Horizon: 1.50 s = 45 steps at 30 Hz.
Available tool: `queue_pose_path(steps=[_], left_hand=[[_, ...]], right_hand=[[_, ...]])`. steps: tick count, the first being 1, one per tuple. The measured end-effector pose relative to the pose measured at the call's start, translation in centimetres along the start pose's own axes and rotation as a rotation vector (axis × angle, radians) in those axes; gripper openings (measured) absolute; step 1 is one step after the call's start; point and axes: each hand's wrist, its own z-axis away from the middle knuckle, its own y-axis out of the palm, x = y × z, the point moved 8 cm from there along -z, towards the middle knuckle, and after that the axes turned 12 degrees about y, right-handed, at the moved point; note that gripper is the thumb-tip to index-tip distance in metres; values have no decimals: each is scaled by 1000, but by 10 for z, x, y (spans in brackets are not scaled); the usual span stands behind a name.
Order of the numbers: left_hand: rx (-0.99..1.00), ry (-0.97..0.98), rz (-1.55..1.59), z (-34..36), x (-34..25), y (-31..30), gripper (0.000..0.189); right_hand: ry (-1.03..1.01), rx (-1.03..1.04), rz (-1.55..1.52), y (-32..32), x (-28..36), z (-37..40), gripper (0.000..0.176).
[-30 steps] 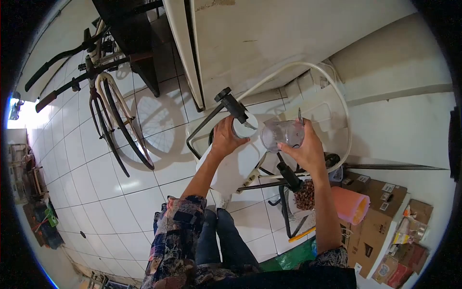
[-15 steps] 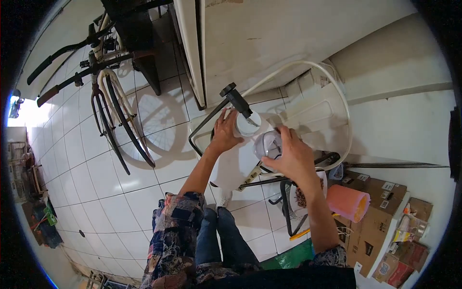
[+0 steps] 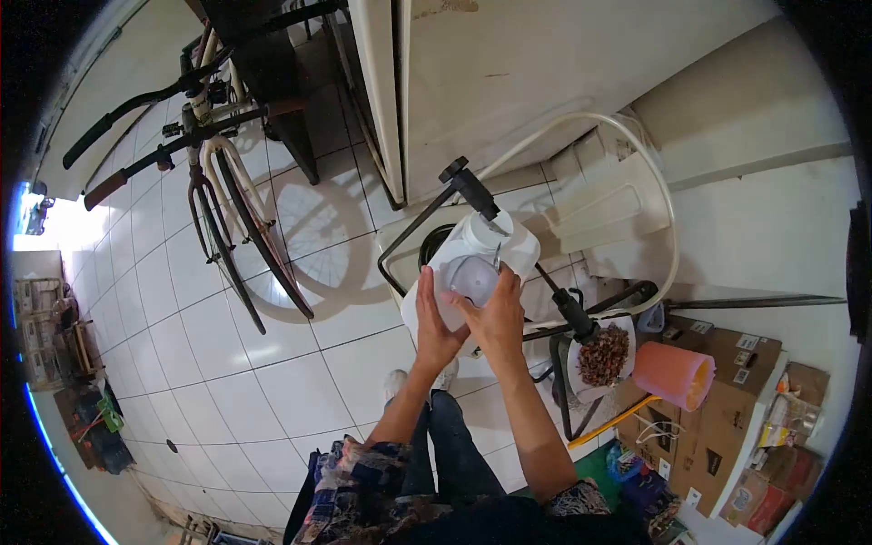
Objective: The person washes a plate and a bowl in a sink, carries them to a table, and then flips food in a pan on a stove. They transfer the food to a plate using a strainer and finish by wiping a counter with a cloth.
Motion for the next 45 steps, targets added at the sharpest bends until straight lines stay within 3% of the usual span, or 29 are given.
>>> queue_pose_path(steps=[3,5,6,8,10,12,14,18,20,24,29,33,35,38,41,45], left_hand=[[-83,16,-7,-6,-4,9,107],[-178,-13,-20,-10,-7,4,107],[-178,-12,-17,-13,-7,4,107],[-143,-60,-90,-16,-5,7,103],[-130,-70,-68,-17,3,7,100],[-113,-75,-50,-18,5,7,97],[-106,-39,-115,-22,-2,4,97],[-112,-48,-93,-22,-3,5,96],[-123,-65,-67,-23,-2,6,95],[-112,-109,-45,-22,3,9,95],[-127,-26,-114,-25,-1,9,95],[-107,-64,-95,-25,-1,9,93],[-112,-78,-71,-24,1,8,91],[-130,-76,-82,-20,2,4,90],[-108,-112,-35,-15,8,0,88],[-105,-75,-17,-11,11,-6,88]], right_hand=[[-13,-73,-92,-15,-6,0,78],[151,-69,-314,-35,-28,-2,53],[151,-72,-313,-47,-27,-8,53],[162,-181,-200,-77,-25,-34,29],[-11,-208,-99,-76,-20,-74,18],[-57,-153,123,-50,-24,-124,20],[34,-2,206,-28,-18,-153,28],[50,121,240,15,-28,-173,35],[125,302,212,35,-39,-173,38],[98,141,63,34,-39,-181,36],[-30,168,120,34,-28,-192,30],[-52,241,176,38,-29,-196,31],[-133,270,88,38,-27,-193,40],[-38,337,278,43,-36,-186,53],[38,477,250,40,-40,-174,63],[123,599,342,33,-37,-149,63]])
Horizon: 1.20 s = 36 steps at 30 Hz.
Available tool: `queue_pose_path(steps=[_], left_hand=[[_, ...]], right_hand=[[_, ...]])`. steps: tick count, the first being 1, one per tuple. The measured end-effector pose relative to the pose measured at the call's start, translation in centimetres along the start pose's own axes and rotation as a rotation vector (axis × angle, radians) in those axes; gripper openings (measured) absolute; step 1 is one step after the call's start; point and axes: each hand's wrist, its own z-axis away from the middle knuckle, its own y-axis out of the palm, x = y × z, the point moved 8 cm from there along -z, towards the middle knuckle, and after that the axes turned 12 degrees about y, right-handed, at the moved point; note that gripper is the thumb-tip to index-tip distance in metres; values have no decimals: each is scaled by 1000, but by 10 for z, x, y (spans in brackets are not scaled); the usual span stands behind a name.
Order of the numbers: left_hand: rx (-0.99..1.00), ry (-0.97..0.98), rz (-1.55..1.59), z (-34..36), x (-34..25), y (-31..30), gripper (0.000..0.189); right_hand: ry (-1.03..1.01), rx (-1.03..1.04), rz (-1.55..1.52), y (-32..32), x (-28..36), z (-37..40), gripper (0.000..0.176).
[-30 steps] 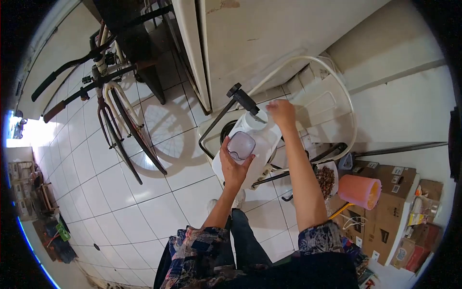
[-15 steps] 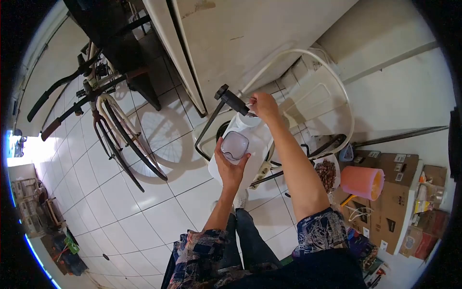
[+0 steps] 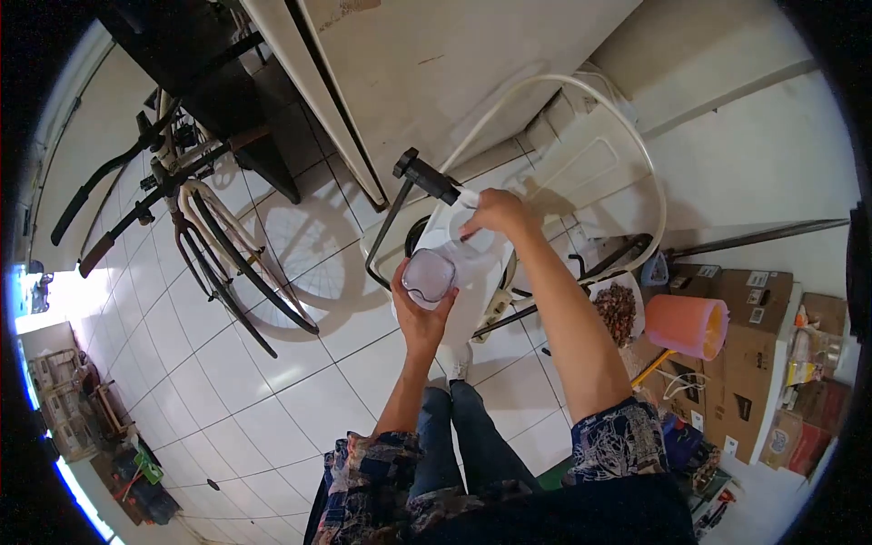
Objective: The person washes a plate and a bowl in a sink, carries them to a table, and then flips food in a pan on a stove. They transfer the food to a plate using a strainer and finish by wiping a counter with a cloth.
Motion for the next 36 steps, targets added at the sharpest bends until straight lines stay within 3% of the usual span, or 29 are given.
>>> queue_pose_path(steps=[2,6,8,12,14,18,23,26,32,36], left_hand=[[-3,48,-40,-1,-5,-3,88],[38,-1,-79,5,-7,-3,88],[57,6,-87,10,-10,-1,89],[75,96,-123,18,-23,5,91],[87,80,-91,20,-23,10,88],[69,80,-127,19,-26,12,94],[63,68,-108,19,-23,14,94],[62,75,-109,19,-23,14,93],[59,73,-115,19,-24,14,94],[32,117,-112,16,-24,16,94]], right_hand=[[118,-49,152,-3,-3,21,61],[143,-114,182,3,-7,34,55],[124,-246,104,-2,-10,33,52],[154,-294,-24,-10,-15,17,53],[124,-438,-119,-21,-17,14,57],[3,-435,-179,-22,-7,-1,61],[137,-350,38,-15,5,17,85],[116,-323,46,-10,9,17,93],[-38,-429,134,-4,18,20,92],[-31,-368,192,-5,23,26,89]])
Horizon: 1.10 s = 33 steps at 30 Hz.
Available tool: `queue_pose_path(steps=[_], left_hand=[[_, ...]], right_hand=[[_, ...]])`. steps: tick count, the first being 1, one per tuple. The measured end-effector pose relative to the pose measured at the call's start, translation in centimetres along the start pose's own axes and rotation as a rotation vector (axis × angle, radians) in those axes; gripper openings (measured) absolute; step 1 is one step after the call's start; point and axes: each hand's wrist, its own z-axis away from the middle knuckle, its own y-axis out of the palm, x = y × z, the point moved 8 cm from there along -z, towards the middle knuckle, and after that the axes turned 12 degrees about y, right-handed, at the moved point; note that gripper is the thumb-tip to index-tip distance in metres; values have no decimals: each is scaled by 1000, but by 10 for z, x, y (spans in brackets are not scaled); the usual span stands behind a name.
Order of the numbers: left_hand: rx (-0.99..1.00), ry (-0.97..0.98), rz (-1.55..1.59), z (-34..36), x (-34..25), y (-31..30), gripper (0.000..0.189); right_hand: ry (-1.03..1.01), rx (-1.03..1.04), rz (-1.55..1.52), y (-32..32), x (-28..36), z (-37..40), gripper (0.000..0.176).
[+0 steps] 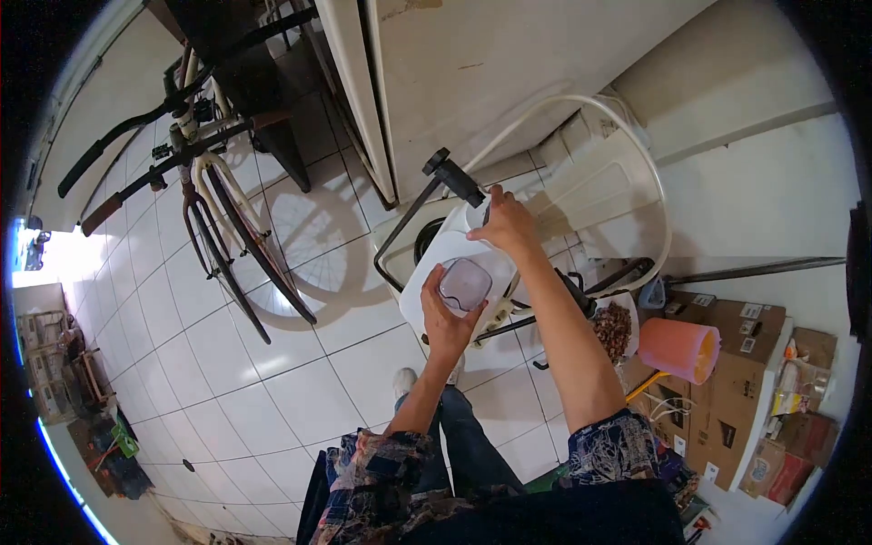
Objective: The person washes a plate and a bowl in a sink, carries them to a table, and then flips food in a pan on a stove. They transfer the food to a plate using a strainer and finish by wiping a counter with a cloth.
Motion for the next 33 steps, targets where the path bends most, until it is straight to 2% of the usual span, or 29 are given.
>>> queue_pose_path(steps=[3,5,6,8,9,11,12,14,18,20,25,28,29,30,32,33], left_hand=[[-7,-40,31,-6,3,3,94],[-8,-51,30,-13,4,5,94],[-9,-63,28,-16,5,6,94],[-3,-42,20,-23,3,9,94],[0,-22,12,-26,2,10,93],[5,-15,17,-31,1,13,93],[8,-10,19,-33,1,14,93],[20,-37,24,-35,3,16,92],[47,-126,76,-33,8,20,95],[31,-92,90,-32,10,20,99],[-5,-76,143,-27,12,16,109],[4,-39,81,-11,5,2,106],[-27,-136,94,0,6,-7,102],[-53,-227,110,14,6,-17,97],[-88,-212,106,44,-1,-37,81],[-90,-199,95,59,-9,-45,72]], right_hand=[[50,81,-81,1,-8,-8,87],[199,-28,-274,-7,-32,-22,69],[200,-29,-274,-14,-37,-24,69],[238,-59,-369,-34,-56,-25,46],[241,-60,-369,-40,-62,-23,46],[256,-139,-532,-56,-75,-17,35],[259,-141,-534,-59,-80,-13,35],[212,-146,-890,-65,-90,-2,29],[211,-199,-1067,-87,-94,43,23],[173,-145,-1255,-87,-95,59,15],[246,-74,-1335,-85,-101,95,11],[234,-52,-1444,-80,-111,119,12],[220,-39,-1524,-79,-116,131,14],[230,-67,-1535,-77,-122,146,14],[159,-202,-1542,-84,-131,178,12],[188,-271,-1554,-89,-144,198,12]])
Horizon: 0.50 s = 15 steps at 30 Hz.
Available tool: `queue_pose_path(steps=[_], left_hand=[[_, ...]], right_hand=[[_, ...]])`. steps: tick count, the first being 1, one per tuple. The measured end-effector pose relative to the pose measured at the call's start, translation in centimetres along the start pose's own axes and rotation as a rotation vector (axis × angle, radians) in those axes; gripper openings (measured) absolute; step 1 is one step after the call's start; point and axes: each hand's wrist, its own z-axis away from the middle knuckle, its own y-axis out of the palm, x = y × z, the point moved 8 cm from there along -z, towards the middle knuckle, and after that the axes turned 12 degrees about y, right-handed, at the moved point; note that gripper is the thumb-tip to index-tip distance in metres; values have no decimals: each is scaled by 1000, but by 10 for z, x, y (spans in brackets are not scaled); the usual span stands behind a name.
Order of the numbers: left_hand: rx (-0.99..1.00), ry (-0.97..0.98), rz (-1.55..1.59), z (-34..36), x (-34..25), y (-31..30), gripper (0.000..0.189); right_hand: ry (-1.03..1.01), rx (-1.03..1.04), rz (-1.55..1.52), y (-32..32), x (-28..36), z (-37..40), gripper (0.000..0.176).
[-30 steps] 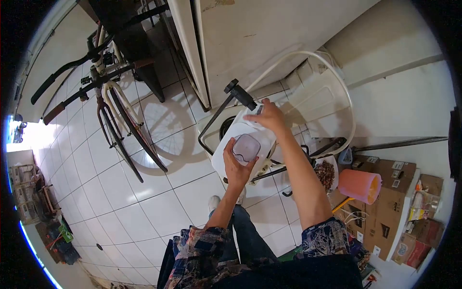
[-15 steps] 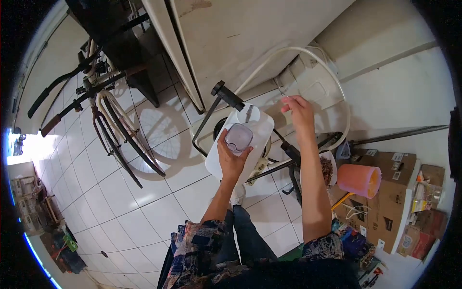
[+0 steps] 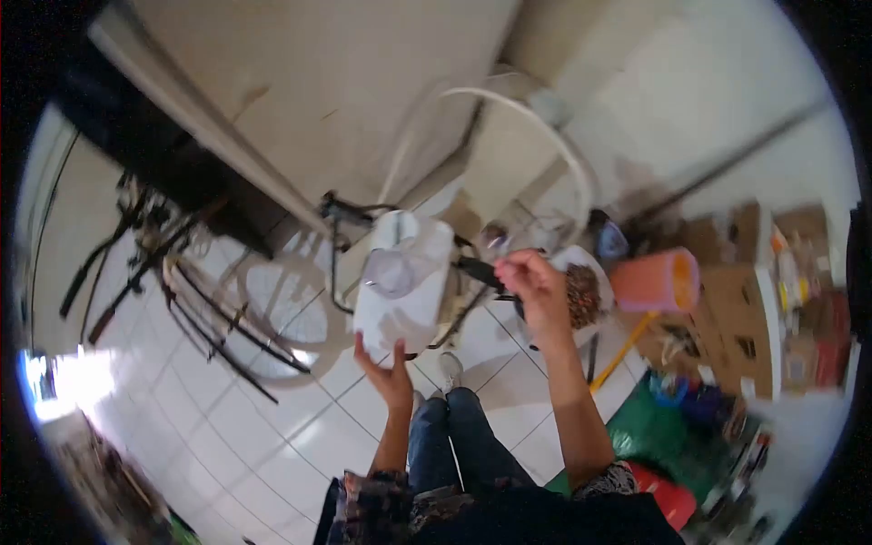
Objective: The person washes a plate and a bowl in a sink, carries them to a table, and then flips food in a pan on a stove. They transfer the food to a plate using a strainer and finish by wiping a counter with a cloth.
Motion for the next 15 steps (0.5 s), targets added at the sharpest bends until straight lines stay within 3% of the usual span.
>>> queue_pose_path(steps=[2,5,7,9,10,11,13,15], left_hand=[[74,9,41,32,-16,-7,56],[345,37,199,74,-70,16,46],[698,-11,499,121,-114,49,50],[835,-52,606,166,-150,71,53],[894,-189,586,188,-160,79,45],[956,-325,553,210,-168,86,37],[1061,-358,592,248,-194,100,27],[1169,-390,629,289,-216,108,18]], right_hand=[[-27,188,-58,-26,7,43,11],[170,404,-462,-77,-37,109,15],[217,352,-52,-87,-75,156,15],[329,110,-90,-98,-127,196,15],[252,-78,-232,-105,-153,209,14],[200,-230,-258,-116,-121,239,16],[116,-490,163,-146,-124,282,17],[99,-601,152,-176,-116,327,18]])
